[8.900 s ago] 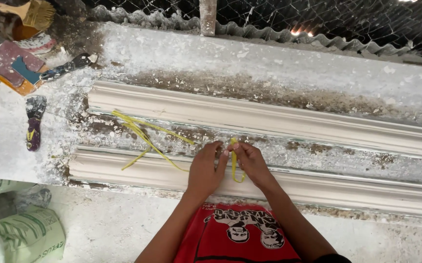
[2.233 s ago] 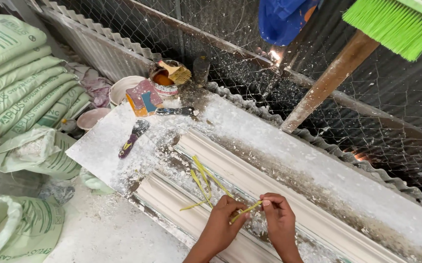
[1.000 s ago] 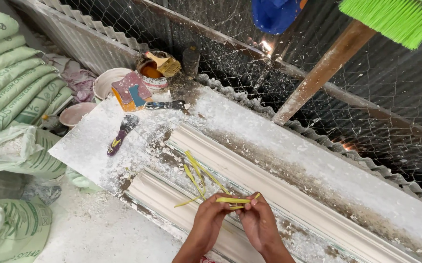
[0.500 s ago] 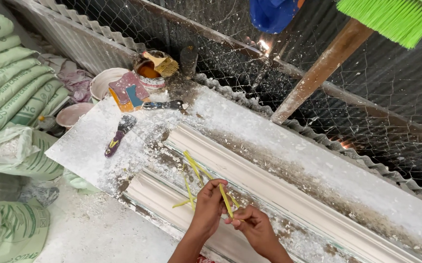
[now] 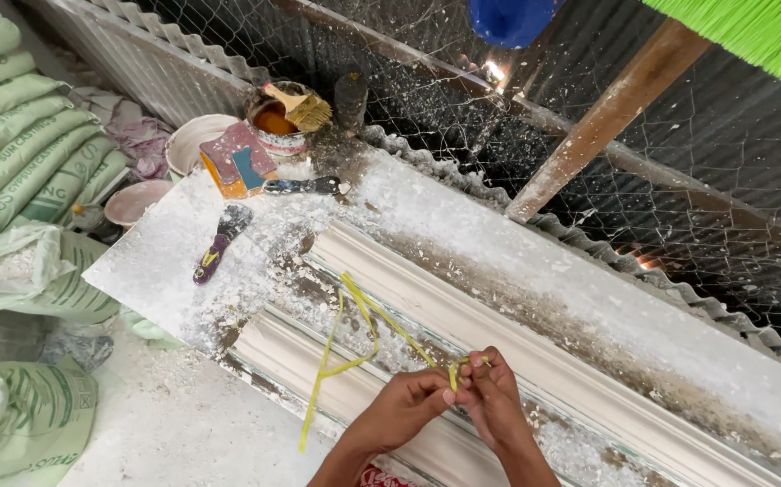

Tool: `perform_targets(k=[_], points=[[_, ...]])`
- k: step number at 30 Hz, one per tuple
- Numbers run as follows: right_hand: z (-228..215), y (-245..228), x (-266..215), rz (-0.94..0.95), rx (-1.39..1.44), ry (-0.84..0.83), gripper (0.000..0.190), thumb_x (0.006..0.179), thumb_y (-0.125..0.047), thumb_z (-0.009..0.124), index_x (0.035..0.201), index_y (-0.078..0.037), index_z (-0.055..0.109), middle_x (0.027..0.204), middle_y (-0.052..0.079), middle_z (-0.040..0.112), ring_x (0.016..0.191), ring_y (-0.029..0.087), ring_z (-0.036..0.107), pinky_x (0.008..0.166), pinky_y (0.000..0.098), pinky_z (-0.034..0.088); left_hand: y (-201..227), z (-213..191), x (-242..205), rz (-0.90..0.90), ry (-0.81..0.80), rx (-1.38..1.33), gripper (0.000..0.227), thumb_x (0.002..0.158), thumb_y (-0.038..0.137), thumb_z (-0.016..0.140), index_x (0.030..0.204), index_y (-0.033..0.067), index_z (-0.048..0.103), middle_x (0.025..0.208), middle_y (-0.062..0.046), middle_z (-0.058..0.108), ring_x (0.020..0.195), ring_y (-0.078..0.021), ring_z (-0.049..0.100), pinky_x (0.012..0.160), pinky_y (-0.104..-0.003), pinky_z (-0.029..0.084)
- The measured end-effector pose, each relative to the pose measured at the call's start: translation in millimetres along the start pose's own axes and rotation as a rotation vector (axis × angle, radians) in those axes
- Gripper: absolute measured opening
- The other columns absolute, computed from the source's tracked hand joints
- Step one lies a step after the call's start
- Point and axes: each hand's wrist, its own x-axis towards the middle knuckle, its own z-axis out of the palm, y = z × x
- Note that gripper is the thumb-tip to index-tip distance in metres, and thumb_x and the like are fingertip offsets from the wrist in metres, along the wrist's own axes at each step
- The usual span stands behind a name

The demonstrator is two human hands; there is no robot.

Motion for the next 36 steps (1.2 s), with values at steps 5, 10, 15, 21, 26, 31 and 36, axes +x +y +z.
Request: perform_targets(k=[5, 10, 15, 21, 26, 31, 36], points=[[8.6, 7.6, 7.5, -0.059, -0.006, -0.008, 0.013, 0.100, -0.018, 0.064, 0.100, -0.009, 0.055, 0.087, 0.004, 0.061, 0.075, 0.013, 0.054, 0.067, 0.0292, 0.048, -15.8, -12.9, 4.9, 0.016, 0.184, 0.112, 0.013, 0.104, 0.010, 0.065, 0.101, -0.0019, 0.067, 0.103, -0.006, 0.068, 0.096, -0.0104, 0.063, 0.089, -0.028, 0.052], [3.7, 39.0, 9.6, 0.011, -0.037, 0.043, 0.011, 0.100, -0.018, 0.062, 0.102, -0.010, 0.054, 0.089, 0.004, 0.062, 0.076, 0.012, 0.054, 0.068, 0.0280, 0.048, -45.6, -52.6, -3.6, 0.235, 0.595, 0.443, 0.020, 0.094, 0.016, 0.072, 0.100, 0.0005, 0.061, 0.103, -0.009, 0.065, 0.095, -0.0168, 0.064, 0.083, -0.032, 0.054], [18.5, 106.2, 6.9, 0.064, -0.599, -0.203, 0.009, 0.103, -0.014, 0.059, 0.106, -0.006, 0.056, 0.106, 0.012, 0.076, 0.072, 0.009, 0.054, 0.068, 0.0256, 0.049, -88.0, -127.8, -32.6, -0.023, 1.153, 1.607, 0.104, 0.092, 0.069, 0.056, 0.153, -0.0125, 0.035, 0.159, -0.042, 0.017, 0.151, -0.0494, 0.007, 0.112, -0.069, -0.001], [-3.7, 118.7, 25.2, 0.089, -0.674, -0.175, 0.011, 0.104, -0.015, 0.058, 0.105, -0.005, 0.054, 0.105, 0.013, 0.077, 0.073, 0.009, 0.056, 0.068, 0.0258, 0.050, -85.4, -111.3, -28.1, -0.189, 1.154, 1.384, 0.083, 0.098, 0.058, 0.048, 0.159, 0.0047, 0.032, 0.165, -0.034, 0.013, 0.157, -0.0477, 0.001, 0.119, -0.070, -0.002], [9.2, 105.5, 46.6, 0.117, -0.579, -0.098, 0.013, 0.103, -0.017, 0.058, 0.108, -0.006, 0.053, 0.104, 0.013, 0.075, 0.073, 0.011, 0.056, 0.068, 0.0273, 0.052, -90.7, -121.2, -32.4, -0.055, 1.130, 1.471, 0.074, 0.100, 0.055, 0.048, 0.157, 0.0082, 0.038, 0.166, -0.035, 0.015, 0.156, -0.0488, 0.003, 0.117, -0.071, -0.003], [-19.7, 108.5, 49.9, 0.105, -0.485, -0.064, 0.016, 0.104, -0.019, 0.059, 0.110, -0.005, 0.054, 0.103, 0.015, 0.074, 0.075, 0.011, 0.057, 0.068, 0.0273, 0.051, -88.1, -114.4, -32.4, -0.078, 1.006, 1.621, 0.065, 0.098, 0.053, 0.049, 0.153, 0.0184, 0.048, 0.166, -0.024, 0.023, 0.156, -0.0457, 0.005, 0.111, -0.079, -0.008], [-25.0, 96.7, 45.5, 0.139, -0.538, 0.069, 0.017, 0.102, -0.018, 0.060, 0.107, -0.003, 0.053, 0.102, 0.014, 0.074, 0.075, 0.013, 0.059, 0.066, 0.0293, 0.052, -101.8, -119.5, -23.1, -0.031, 0.799, 1.776, 0.058, 0.097, 0.054, 0.047, 0.139, 0.0169, 0.058, 0.162, -0.017, 0.033, 0.150, -0.0372, 0.019, 0.107, -0.081, -0.004]])
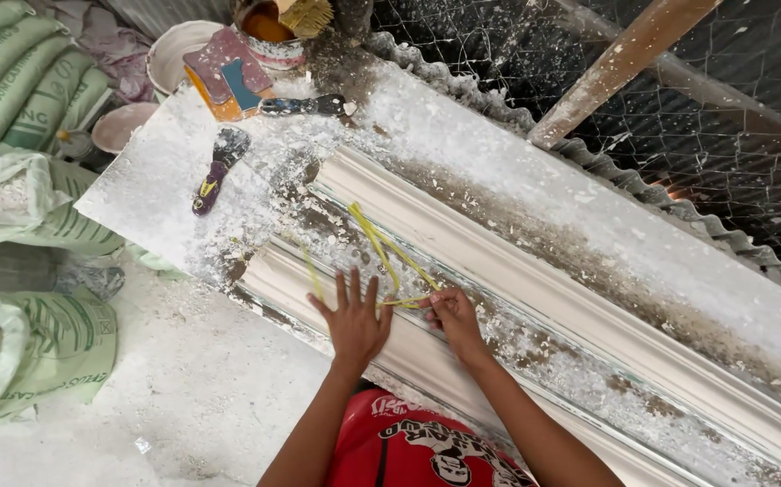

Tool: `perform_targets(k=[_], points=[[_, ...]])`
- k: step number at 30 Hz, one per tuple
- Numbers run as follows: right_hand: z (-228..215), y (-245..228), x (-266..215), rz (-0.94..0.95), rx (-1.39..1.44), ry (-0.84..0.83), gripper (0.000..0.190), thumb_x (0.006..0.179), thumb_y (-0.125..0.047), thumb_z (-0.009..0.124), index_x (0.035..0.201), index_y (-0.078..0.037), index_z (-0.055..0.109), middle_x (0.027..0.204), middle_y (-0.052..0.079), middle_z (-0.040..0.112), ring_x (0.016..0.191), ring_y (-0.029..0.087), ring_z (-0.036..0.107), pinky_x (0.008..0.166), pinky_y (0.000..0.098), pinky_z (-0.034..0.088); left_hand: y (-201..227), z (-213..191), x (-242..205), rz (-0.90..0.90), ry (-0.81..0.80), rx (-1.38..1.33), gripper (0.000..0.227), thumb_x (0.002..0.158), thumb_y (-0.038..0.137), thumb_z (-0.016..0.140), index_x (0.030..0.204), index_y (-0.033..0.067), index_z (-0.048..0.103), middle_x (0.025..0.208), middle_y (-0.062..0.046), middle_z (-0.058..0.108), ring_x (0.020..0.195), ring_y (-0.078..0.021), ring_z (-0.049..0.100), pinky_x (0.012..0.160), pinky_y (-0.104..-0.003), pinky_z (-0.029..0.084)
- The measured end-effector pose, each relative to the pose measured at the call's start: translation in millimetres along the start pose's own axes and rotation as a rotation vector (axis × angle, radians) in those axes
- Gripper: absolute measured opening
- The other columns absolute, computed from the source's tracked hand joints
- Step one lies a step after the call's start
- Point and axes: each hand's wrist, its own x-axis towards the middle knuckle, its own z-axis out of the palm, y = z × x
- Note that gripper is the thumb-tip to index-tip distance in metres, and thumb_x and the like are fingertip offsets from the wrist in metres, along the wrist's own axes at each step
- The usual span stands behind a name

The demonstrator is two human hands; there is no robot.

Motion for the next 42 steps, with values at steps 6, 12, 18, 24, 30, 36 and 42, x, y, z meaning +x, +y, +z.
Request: perform_targets(k=[6, 12, 18, 24, 30, 36, 42], points=[[-41.4, 4.6, 7.8, -0.042, 0.105, 0.046, 0.014, 0.104, -0.018, 0.058, 0.110, -0.007, 0.053, 0.104, 0.013, 0.073, 0.082, 0.013, 0.058, 0.069, 0.0290, 0.052, 24.1, -12.8, 20.0, 0.246, -0.133, -0.299, 0.030, 0.099, 0.029, 0.054, 0.119, 0.0130, 0.071, 0.149, -0.010, 0.056, 0.144, -0.0333, 0.048, 0.120, -0.055, 0.027], [-36.5, 27.0, 18.9, 0.075, 0.153, 0.078, 0.011, 0.102, -0.017, 0.060, 0.108, -0.011, 0.054, 0.105, 0.008, 0.071, 0.087, 0.014, 0.061, 0.074, 0.0310, 0.053, 13.6, 14.9, 44.4, -0.032, -0.346, -1.248, 0.025, 0.097, 0.007, 0.053, 0.116, 0.0031, 0.069, 0.136, -0.008, 0.059, 0.120, -0.0244, 0.063, 0.101, -0.036, 0.055], [-40.8, 26.3, 24.6, 0.093, 0.367, 0.166, 0.008, 0.102, -0.018, 0.060, 0.107, -0.012, 0.056, 0.100, 0.005, 0.068, 0.083, 0.014, 0.059, 0.071, 0.0336, 0.053, 15.1, 20.9, 50.9, -0.007, -0.615, -1.521, 0.022, 0.101, 0.011, 0.058, 0.103, -0.0033, 0.074, 0.140, -0.012, 0.064, 0.128, -0.0188, 0.059, 0.109, -0.033, 0.046], [-51.6, 29.5, 28.9, 0.063, 0.434, 0.173, 0.009, 0.102, -0.016, 0.060, 0.108, -0.010, 0.056, 0.100, 0.007, 0.067, 0.080, 0.016, 0.059, 0.067, 0.0335, 0.051, 28.5, 50.3, 50.0, -0.304, -0.773, -1.708, 0.023, 0.102, 0.017, 0.060, 0.114, 0.0043, 0.075, 0.116, -0.011, 0.075, 0.112, -0.0169, 0.067, 0.107, -0.032, 0.045], [-37.9, 7.8, 10.5, -0.116, 0.331, 0.133, 0.009, 0.105, -0.017, 0.054, 0.111, -0.012, 0.050, 0.098, 0.010, 0.073, 0.079, 0.013, 0.055, 0.067, 0.0290, 0.048, 50.2, 34.1, 57.2, -0.236, -0.860, -1.627, 0.012, 0.100, 0.011, 0.071, 0.103, -0.0001, 0.069, 0.104, -0.006, 0.075, 0.096, -0.0106, 0.064, 0.092, -0.028, 0.053], [-33.3, -14.5, -16.5, -0.291, 0.002, -0.014, 0.008, 0.101, -0.006, 0.058, 0.106, -0.006, 0.052, 0.095, 0.009, 0.068, 0.092, 0.017, 0.067, 0.073, 0.0280, 0.053, 56.9, 74.4, 57.1, -0.534, -0.411, -1.551, 0.016, 0.089, -0.005, 0.067, 0.091, 0.0017, 0.053, 0.079, -0.012, 0.067, 0.069, -0.0166, 0.061, 0.065, -0.029, 0.052], [-26.8, -8.3, -27.7, -0.341, -0.072, -0.132, 0.006, 0.106, -0.010, 0.056, 0.109, -0.007, 0.051, 0.097, 0.008, 0.067, 0.096, 0.015, 0.067, 0.089, 0.0301, 0.057, 53.0, 84.9, 68.1, -0.207, -0.017, -0.988, 0.014, 0.089, 0.000, 0.065, 0.100, -0.0006, 0.056, 0.082, -0.010, 0.055, 0.073, -0.0174, 0.052, 0.066, -0.031, 0.049]])
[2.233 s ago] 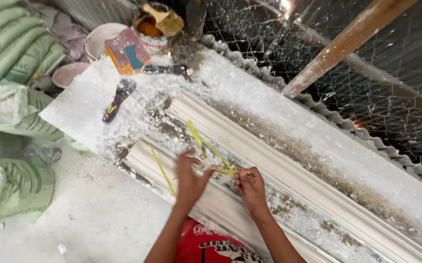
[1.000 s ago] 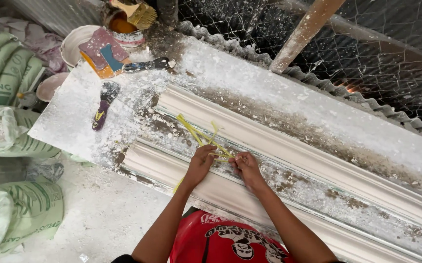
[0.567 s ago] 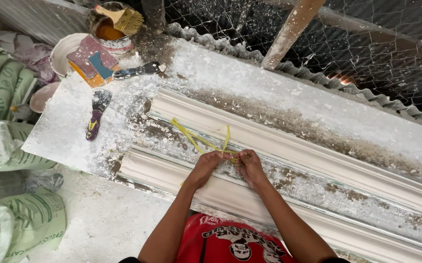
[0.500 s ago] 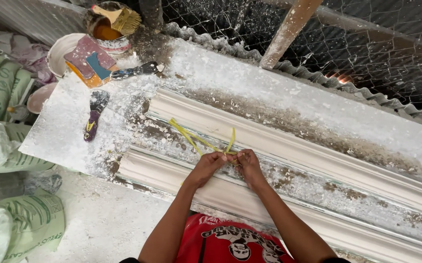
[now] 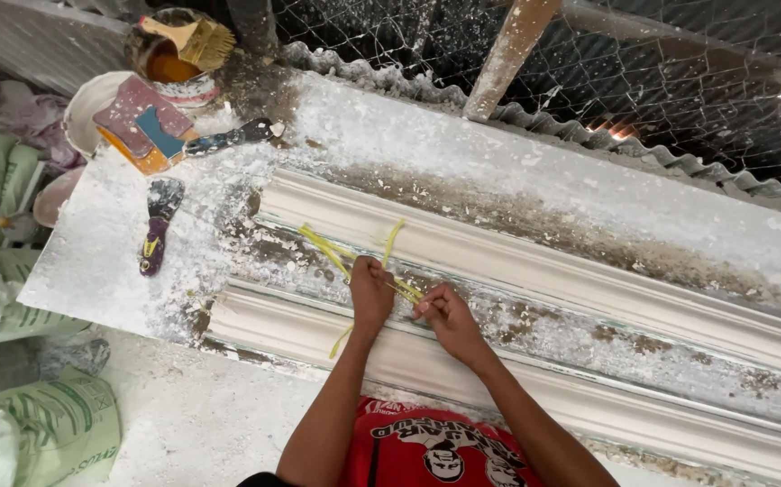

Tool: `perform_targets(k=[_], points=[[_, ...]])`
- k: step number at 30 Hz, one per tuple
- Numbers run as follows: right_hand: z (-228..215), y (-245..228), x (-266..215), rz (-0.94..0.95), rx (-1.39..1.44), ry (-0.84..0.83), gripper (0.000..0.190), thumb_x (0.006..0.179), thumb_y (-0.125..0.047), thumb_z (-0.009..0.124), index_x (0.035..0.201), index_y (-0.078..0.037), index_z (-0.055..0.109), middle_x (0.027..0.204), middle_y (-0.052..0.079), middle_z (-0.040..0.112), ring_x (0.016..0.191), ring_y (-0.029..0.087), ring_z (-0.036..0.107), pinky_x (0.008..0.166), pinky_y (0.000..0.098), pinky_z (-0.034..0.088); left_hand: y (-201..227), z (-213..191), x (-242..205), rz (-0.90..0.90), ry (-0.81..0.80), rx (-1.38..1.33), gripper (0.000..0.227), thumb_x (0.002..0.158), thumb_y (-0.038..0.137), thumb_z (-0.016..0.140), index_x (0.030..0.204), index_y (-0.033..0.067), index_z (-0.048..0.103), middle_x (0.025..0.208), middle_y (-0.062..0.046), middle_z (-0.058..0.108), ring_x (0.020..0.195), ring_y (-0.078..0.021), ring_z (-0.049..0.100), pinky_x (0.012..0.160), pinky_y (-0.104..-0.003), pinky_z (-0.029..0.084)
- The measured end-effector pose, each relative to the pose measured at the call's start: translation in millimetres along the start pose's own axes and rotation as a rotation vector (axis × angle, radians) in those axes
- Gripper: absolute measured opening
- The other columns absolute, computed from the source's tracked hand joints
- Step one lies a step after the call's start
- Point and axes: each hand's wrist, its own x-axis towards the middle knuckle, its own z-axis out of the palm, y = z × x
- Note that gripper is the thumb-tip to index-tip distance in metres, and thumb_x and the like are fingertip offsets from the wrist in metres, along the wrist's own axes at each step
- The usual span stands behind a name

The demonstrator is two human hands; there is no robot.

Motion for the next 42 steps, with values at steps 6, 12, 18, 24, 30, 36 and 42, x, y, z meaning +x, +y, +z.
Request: perform_targets(k=[6, 12, 18, 24, 30, 36, 42], points=[[-44.4, -23.1, 11.4, 0.172, 0.103, 0.221, 0.015, 0.101, -0.014, 0.061, 0.111, -0.009, 0.052, 0.100, 0.004, 0.069, 0.096, 0.011, 0.065, 0.083, 0.0268, 0.052, 94.2, -40.3, -1.9, 0.108, -0.346, 0.218, 0.046, 0.080, 0.023, 0.088, 0.115, -0.0001, 0.067, 0.101, -0.014, 0.058, 0.090, -0.0229, 0.058, 0.080, -0.037, 0.051], [-64.4, 12.8, 8.7, 0.269, 0.424, 0.290, 0.013, 0.101, -0.014, 0.064, 0.111, -0.012, 0.055, 0.097, 0.002, 0.066, 0.078, 0.009, 0.053, 0.072, 0.0265, 0.046, 88.1, -41.3, -12.5, -0.424, -0.818, -0.613, 0.027, 0.099, 0.023, 0.067, 0.119, 0.0060, 0.072, 0.115, -0.005, 0.073, 0.108, -0.0117, 0.063, 0.100, -0.025, 0.047], [-50.4, 3.5, 4.8, 0.211, 0.660, 0.337, 0.011, 0.101, -0.016, 0.064, 0.108, -0.015, 0.055, 0.094, 0.001, 0.064, 0.080, 0.010, 0.056, 0.075, 0.0290, 0.049, 102.4, -31.0, -31.3, -0.413, -0.724, -0.562, 0.017, 0.098, 0.017, 0.068, 0.097, 0.0003, 0.069, 0.106, 0.000, 0.077, 0.100, -0.0061, 0.064, 0.093, -0.025, 0.050], [-32.1, -32.2, -9.6, 0.068, 0.166, 0.177, 0.007, 0.104, -0.013, 0.059, 0.106, -0.010, 0.054, 0.096, 0.006, 0.069, 0.091, 0.014, 0.063, 0.078, 0.0298, 0.049, 105.1, -18.4, -32.2, -0.298, -0.345, 0.098, 0.022, 0.091, 0.016, 0.074, 0.084, 0.0016, 0.059, 0.074, -0.014, 0.064, 0.063, -0.0184, 0.061, 0.059, -0.034, 0.050], [1.4, -53.9, -21.1, 0.172, -0.142, 0.044, 0.010, 0.101, -0.009, 0.060, 0.107, -0.004, 0.053, 0.097, 0.008, 0.068, 0.094, 0.017, 0.067, 0.090, 0.0329, 0.056, 76.4, -10.7, -31.2, -0.099, 0.025, 0.164, 0.014, 0.092, 0.006, 0.069, 0.093, -0.0026, 0.057, 0.077, -0.017, 0.060, 0.068, -0.0287, 0.060, 0.065, -0.037, 0.050], [-58.6, -8.4, -12.2, 0.269, 0.036, 0.212, 0.020, 0.105, -0.017, 0.059, 0.114, 0.001, 0.055, 0.101, 0.012, 0.077, 0.077, 0.015, 0.053, 0.075, 0.0280, 0.050, 133.2, -46.8, -37.6, 0.227, -0.387, 0.326, 0.042, 0.071, 0.022, 0.086, 0.101, 0.0040, 0.062, 0.103, -0.017, 0.064, 0.088, -0.0336, 0.068, 0.071, -0.043, 0.055], [-108.7, 45.7, -23.0, 0.434, -0.532, 0.324, 0.036, 0.105, -0.035, 0.057, 0.118, -0.002, 0.066, 0.093, 0.014, 0.072, 0.075, 0.018, 0.057, 0.070, 0.0333, 0.049, 131.1, -51.1, -61.6, 0.212, -0.446, 0.365, 0.019, 0.095, 0.025, 0.073, 0.104, 0.0092, 0.068, 0.111, -0.011, 0.068, 0.087, -0.0316, 0.070, 0.070, -0.043, 0.056]])
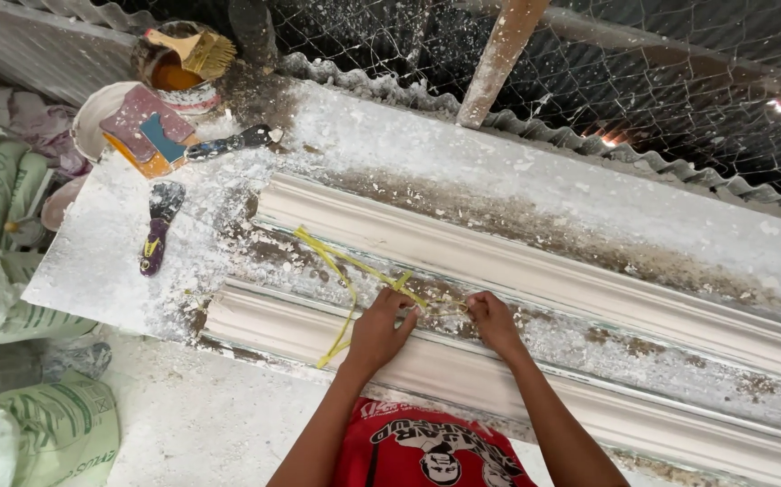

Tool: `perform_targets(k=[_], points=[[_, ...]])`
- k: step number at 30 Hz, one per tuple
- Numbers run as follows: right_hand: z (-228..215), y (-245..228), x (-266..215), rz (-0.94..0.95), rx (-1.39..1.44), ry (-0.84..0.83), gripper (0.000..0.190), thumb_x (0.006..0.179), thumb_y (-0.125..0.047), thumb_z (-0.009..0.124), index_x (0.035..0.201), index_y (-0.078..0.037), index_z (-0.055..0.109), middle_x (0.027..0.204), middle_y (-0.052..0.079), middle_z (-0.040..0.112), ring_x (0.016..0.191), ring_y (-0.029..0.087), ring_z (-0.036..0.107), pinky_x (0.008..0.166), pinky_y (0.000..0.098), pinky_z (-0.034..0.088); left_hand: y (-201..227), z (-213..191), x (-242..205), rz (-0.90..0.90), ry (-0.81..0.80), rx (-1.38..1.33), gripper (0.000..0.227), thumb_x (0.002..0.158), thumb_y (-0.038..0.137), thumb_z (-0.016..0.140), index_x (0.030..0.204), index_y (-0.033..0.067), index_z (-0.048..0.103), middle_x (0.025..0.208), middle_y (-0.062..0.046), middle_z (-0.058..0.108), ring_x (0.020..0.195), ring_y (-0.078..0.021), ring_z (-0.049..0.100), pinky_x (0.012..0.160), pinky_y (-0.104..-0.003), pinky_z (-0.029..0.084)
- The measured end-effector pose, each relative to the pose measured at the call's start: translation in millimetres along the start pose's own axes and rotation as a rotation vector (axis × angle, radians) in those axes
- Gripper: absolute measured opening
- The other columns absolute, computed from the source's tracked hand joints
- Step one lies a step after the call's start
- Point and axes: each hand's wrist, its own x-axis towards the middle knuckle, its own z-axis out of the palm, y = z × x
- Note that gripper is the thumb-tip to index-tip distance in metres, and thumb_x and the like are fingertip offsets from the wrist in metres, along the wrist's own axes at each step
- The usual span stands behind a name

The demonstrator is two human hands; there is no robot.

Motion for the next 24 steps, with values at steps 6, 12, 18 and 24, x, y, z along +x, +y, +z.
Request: perform_targets(k=[6, 12, 18, 24], points=[[-10.3, -17.0, -25.5, -0.232, -0.316, 0.256, 0.032, 0.103, -0.038, 0.062, 0.117, -0.010, 0.072, 0.104, 0.013, 0.069, 0.092, 0.024, 0.060, 0.080, 0.0418, 0.055, 45.6, -1.0, -8.7, 0.391, 0.014, -0.149, 0.010, 0.094, 0.018, 0.067, 0.096, 0.0076, 0.066, 0.094, -0.010, 0.070, 0.082, -0.0257, 0.069, 0.071, -0.040, 0.058], [-31.1, -128.5, -91.7, 0.152, 0.887, -0.359, 0.037, 0.100, -0.033, 0.052, 0.119, -0.001, 0.056, 0.097, 0.009, 0.072, 0.092, 0.020, 0.069, 0.089, 0.0376, 0.057, 94.4, 25.2, -20.6, 0.685, -0.147, -0.174, 0.005, 0.088, 0.011, 0.069, 0.091, 0.0072, 0.067, 0.089, -0.011, 0.066, 0.085, -0.0304, 0.067, 0.075, -0.043, 0.053], [-81.5, -81.5, -71.5, 0.005, 1.400, -0.181, 0.021, 0.110, -0.028, 0.050, 0.104, -0.009, 0.054, 0.069, -0.004, 0.043, 0.058, 0.008, 0.043, 0.054, 0.0254, 0.042, 106.7, 53.4, -42.6, 0.146, -0.284, -0.567, 0.013, 0.092, 0.007, 0.061, 0.103, 0.0009, 0.066, 0.093, -0.011, 0.066, 0.072, -0.0260, 0.057, 0.063, -0.040, 0.047], [-120.1, -97.5, -116.9, 0.073, 1.210, -0.070, 0.022, 0.107, -0.036, 0.046, 0.102, -0.016, 0.054, 0.063, -0.007, 0.033, 0.046, 0.003, 0.026, 0.038, 0.0201, 0.022, 105.2, 74.0, -36.0, -0.290, -0.137, -1.772, 0.034, 0.094, -0.004, 0.042, 0.126, -0.0008, 0.051, 0.106, -0.021, 0.067, 0.096, -0.0316, 0.069, 0.080, -0.037, 0.055]])
